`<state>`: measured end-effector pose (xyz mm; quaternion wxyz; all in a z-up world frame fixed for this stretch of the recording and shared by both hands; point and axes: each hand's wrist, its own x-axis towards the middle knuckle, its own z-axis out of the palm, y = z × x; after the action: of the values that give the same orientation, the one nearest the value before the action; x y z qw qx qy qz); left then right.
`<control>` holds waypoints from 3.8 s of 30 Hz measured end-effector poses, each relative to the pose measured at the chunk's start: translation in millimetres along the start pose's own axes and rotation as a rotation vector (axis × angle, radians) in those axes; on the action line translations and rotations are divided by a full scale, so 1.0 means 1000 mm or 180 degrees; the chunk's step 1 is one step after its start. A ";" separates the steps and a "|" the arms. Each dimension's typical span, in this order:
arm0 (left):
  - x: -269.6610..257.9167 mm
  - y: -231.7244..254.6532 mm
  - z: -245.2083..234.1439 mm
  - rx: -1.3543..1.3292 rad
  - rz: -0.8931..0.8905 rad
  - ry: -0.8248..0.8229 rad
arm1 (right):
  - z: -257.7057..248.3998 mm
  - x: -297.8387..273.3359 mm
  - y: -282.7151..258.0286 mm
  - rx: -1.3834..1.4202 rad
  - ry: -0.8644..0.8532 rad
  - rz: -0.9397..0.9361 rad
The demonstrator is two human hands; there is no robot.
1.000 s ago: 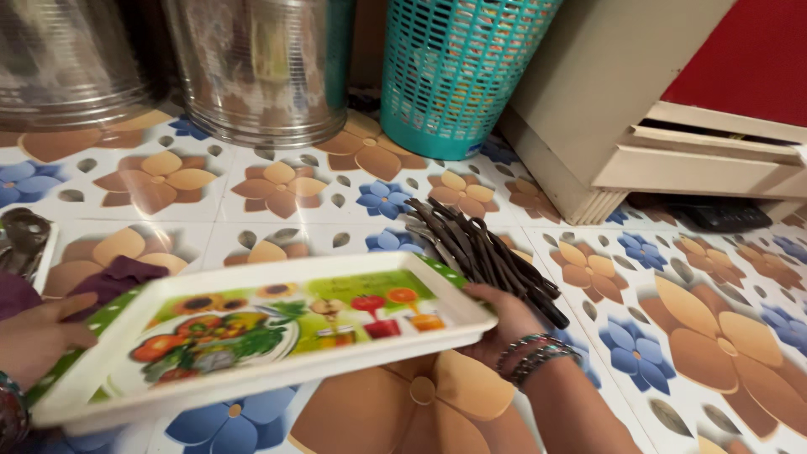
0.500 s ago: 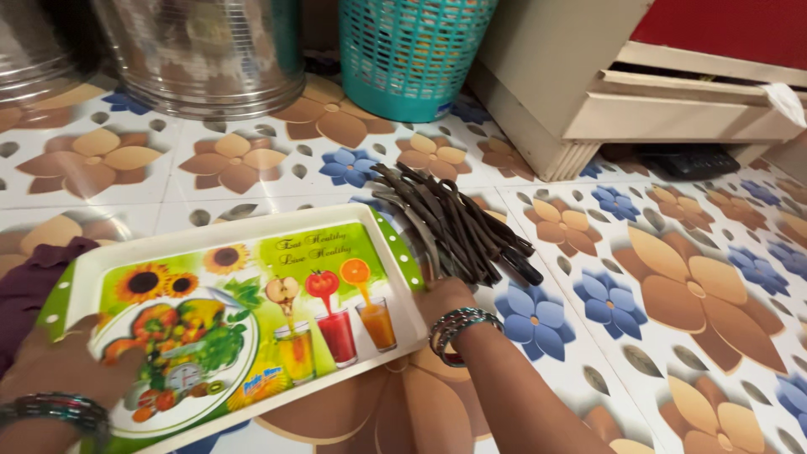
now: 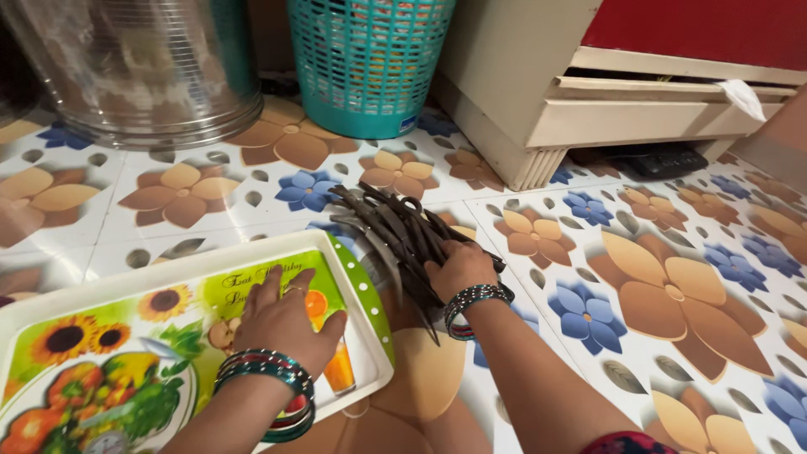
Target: The person sorts various metal tools, including wrenches and rods, into plastic trays on the floor and wipes them with a purple cloth.
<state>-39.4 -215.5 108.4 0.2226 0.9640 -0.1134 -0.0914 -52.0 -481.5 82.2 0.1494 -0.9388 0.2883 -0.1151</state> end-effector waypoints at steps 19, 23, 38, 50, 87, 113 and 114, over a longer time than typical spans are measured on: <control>0.016 0.008 0.026 -0.0701 -0.0256 -0.0322 | 0.050 0.019 -0.001 0.0226 -0.0104 0.0305; 0.018 0.004 0.023 -0.0954 -0.0259 -0.0311 | 0.031 0.023 0.003 0.1045 -0.0240 0.0424; 0.023 -0.006 -0.009 -0.0994 0.0140 0.0804 | -0.022 0.002 -0.034 0.2592 -0.1446 -0.0250; 0.017 -0.022 -0.039 -0.5153 -0.0209 -0.0271 | -0.063 -0.029 -0.120 0.2669 -0.2159 -0.1553; -0.048 -0.160 -0.012 0.1612 -0.0125 -0.0872 | 0.053 -0.136 -0.136 0.1283 -0.1997 -0.1725; -0.055 -0.180 0.000 0.1272 -0.0231 -0.1549 | 0.052 -0.133 -0.132 0.0344 -0.2386 -0.2398; -0.055 -0.180 0.000 0.1179 -0.0133 -0.1392 | 0.053 -0.134 -0.131 0.0393 -0.2324 -0.2423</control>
<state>-59.9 -44.2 34.6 0.0112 0.9477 -0.1536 -0.2794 -77.2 -289.3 60.8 0.2427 -0.9454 -0.1510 0.1564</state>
